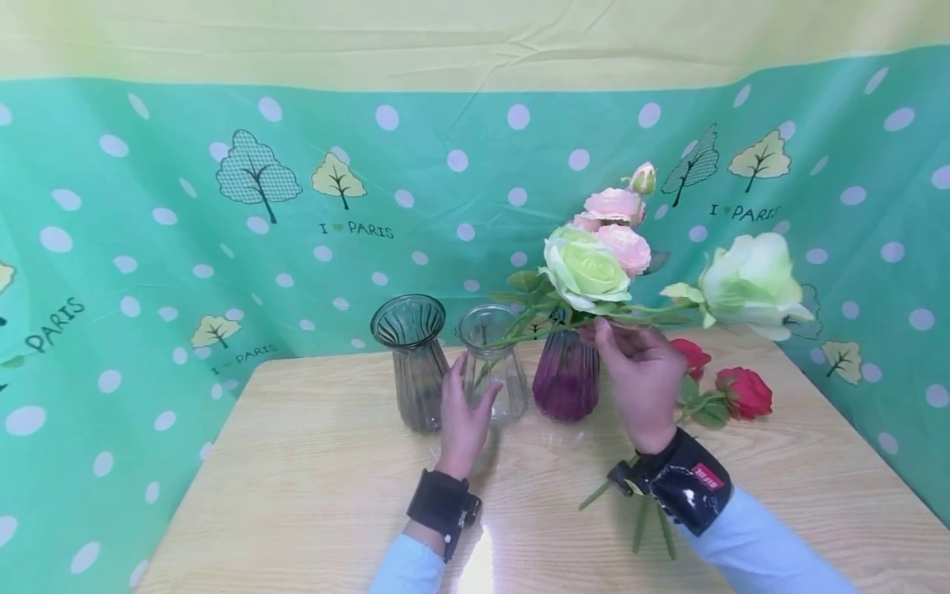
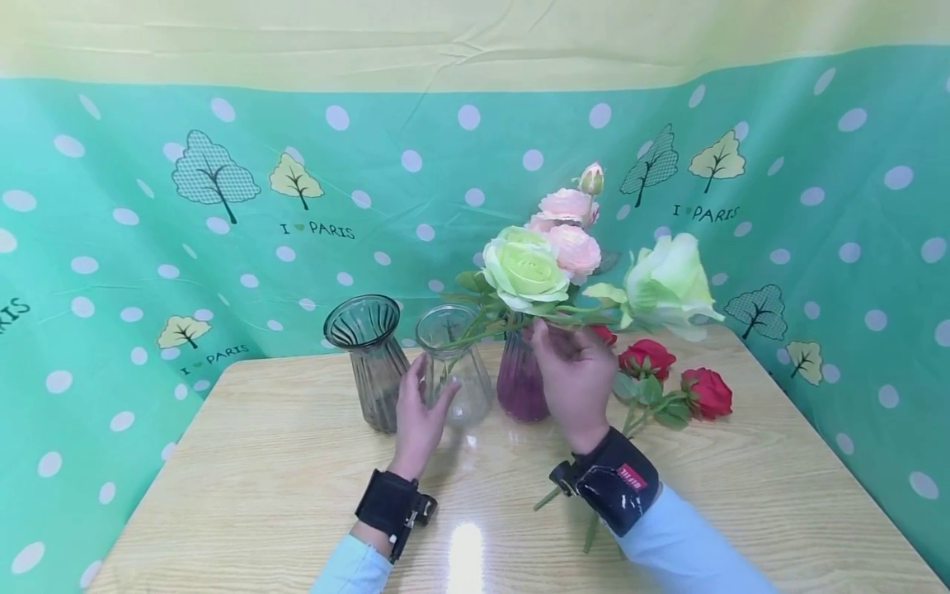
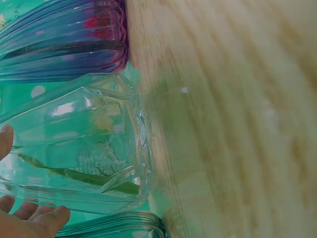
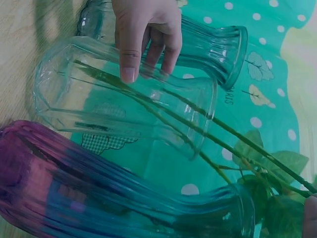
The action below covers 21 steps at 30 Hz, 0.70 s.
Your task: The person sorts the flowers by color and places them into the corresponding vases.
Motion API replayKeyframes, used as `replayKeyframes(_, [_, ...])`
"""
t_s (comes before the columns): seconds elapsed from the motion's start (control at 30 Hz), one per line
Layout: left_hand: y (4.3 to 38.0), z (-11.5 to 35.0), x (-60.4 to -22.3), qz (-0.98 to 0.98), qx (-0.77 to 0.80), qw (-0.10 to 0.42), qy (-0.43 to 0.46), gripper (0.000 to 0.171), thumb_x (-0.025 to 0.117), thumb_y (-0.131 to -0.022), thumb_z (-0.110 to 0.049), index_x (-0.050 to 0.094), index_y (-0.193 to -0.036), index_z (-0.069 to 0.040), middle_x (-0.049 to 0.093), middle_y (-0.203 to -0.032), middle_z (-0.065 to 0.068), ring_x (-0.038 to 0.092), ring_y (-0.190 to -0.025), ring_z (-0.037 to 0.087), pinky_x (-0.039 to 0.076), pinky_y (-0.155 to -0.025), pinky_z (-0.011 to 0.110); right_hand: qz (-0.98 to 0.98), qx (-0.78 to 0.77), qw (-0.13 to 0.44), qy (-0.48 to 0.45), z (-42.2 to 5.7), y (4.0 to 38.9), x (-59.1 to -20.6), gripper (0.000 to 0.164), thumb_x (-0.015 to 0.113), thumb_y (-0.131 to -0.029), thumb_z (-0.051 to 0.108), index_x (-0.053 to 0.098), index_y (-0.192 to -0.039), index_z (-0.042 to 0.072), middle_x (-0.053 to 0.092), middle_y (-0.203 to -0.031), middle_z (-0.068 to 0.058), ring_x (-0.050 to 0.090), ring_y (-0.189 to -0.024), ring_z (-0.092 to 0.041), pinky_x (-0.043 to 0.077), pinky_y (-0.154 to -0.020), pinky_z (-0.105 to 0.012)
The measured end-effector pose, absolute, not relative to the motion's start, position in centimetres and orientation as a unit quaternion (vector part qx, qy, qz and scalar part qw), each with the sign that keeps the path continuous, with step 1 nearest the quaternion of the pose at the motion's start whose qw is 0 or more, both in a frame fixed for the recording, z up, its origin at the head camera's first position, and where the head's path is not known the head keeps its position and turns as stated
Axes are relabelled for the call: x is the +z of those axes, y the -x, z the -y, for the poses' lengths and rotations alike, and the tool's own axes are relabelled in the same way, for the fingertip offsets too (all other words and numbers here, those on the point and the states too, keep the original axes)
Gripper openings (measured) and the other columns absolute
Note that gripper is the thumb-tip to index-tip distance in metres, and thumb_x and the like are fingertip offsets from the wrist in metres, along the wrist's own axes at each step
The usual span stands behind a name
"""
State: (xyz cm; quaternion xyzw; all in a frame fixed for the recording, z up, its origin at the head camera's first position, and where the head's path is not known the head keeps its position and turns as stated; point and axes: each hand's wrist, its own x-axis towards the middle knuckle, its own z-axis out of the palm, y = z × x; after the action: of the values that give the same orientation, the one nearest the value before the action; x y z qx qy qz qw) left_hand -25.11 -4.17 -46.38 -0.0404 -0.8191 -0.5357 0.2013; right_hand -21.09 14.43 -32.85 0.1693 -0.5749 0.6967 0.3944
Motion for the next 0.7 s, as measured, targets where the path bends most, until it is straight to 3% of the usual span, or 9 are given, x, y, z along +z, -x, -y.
replayKeyframes(0.17, [25.1, 4.2, -46.3, 0.82, -0.533, 0.205, 0.042, 0.073, 0.066, -0.086, -0.034, 0.03, -0.144, -0.01, 0.037, -0.146, 0.015, 0.038, -0.133, 0.032, 0.035, -0.11, 0.05, 0.611, 0.68, 0.373, -0.157, -13.7, 21.6, -33.2, 0.014, 0.061, -0.083, -0.01, 0.061, -0.09, -0.022, 0.072, -0.077, 0.006, 0.07, -0.071, -0.005, 0.058, -0.069, -0.02])
replayKeyframes(0.4, [25.1, 4.1, -46.4, 0.818, -0.538, 0.2, 0.043, 0.072, 0.065, -0.086, -0.036, 0.03, -0.145, -0.012, 0.037, -0.146, 0.014, 0.037, -0.134, 0.031, 0.034, -0.111, 0.05, 0.685, 0.627, 0.352, -0.116, -12.8, 22.5, -33.9, 0.014, 0.066, -0.085, 0.003, 0.068, -0.088, -0.01, 0.068, -0.077, -0.028, 0.068, -0.069, 0.0, 0.057, -0.066, -0.015])
replayKeyframes(0.7, [25.1, 4.2, -46.5, 0.817, -0.539, 0.202, 0.044, 0.072, 0.063, -0.087, -0.037, 0.03, -0.145, -0.01, 0.037, -0.146, 0.014, 0.039, -0.133, 0.031, 0.034, -0.11, 0.05, 0.745, 0.589, 0.306, -0.066, -11.7, 23.0, -34.1, 0.016, 0.069, -0.085, 0.015, 0.072, -0.085, -0.001, 0.071, -0.078, -0.019, 0.064, -0.063, 0.008, 0.055, -0.061, -0.013])
